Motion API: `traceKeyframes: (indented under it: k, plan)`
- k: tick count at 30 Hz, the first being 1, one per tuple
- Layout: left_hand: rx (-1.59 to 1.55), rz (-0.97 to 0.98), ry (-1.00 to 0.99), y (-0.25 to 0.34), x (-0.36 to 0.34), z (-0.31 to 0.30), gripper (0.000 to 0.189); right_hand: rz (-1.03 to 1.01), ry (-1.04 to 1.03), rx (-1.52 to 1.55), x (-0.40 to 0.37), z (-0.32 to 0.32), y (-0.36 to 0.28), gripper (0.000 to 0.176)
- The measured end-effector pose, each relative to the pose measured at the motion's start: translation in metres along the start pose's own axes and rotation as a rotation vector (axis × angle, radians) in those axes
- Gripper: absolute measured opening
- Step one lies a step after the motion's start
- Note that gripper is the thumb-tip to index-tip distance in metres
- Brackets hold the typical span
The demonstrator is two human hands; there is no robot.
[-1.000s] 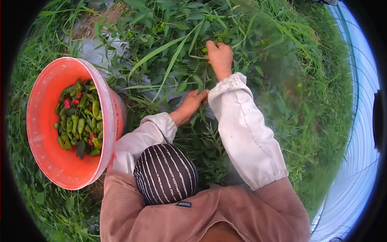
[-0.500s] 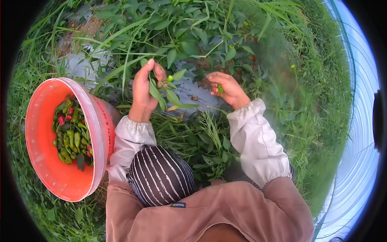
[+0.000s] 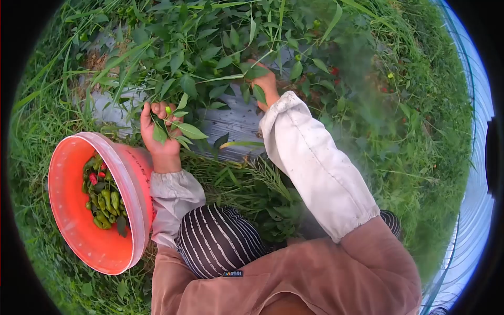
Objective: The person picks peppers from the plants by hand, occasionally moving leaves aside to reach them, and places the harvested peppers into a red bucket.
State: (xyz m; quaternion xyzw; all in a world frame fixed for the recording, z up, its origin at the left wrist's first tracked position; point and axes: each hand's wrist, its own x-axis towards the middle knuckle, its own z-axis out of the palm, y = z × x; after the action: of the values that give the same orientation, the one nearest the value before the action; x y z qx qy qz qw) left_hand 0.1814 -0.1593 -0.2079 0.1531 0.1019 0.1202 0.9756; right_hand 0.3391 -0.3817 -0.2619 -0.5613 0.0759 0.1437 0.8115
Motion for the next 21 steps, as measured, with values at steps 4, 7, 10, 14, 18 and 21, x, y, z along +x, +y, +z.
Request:
traceKeyframes:
  k: [4,7,10,14,18,21]
  plan:
    - [-0.045,-0.038,-0.065,-0.002,0.000,-0.007,0.031,-0.148,-0.253,-0.399,0.010,0.012,-0.014,0.061]
    - [-0.047,-0.068,-0.052,-0.007,-0.002,-0.010,0.031,-0.177,-0.207,-0.631,0.016,0.018,-0.015,0.045]
    - [-0.062,-0.091,-0.036,-0.008,-0.004,-0.014,0.031,-0.166,-0.142,-0.877,0.007,0.015,-0.030,0.032]
    - [-0.050,-0.060,-0.022,-0.006,-0.007,-0.016,0.031,0.268,-0.112,-0.444,-0.037,0.014,-0.070,0.028]
    - [-0.047,-0.035,-0.080,0.000,-0.010,-0.016,0.030,0.586,-0.203,0.009,-0.043,0.003,-0.084,0.031]
    - [-0.049,-0.051,-0.033,-0.002,-0.012,-0.020,0.030,0.646,-0.446,0.170,-0.065,0.002,-0.094,0.032]
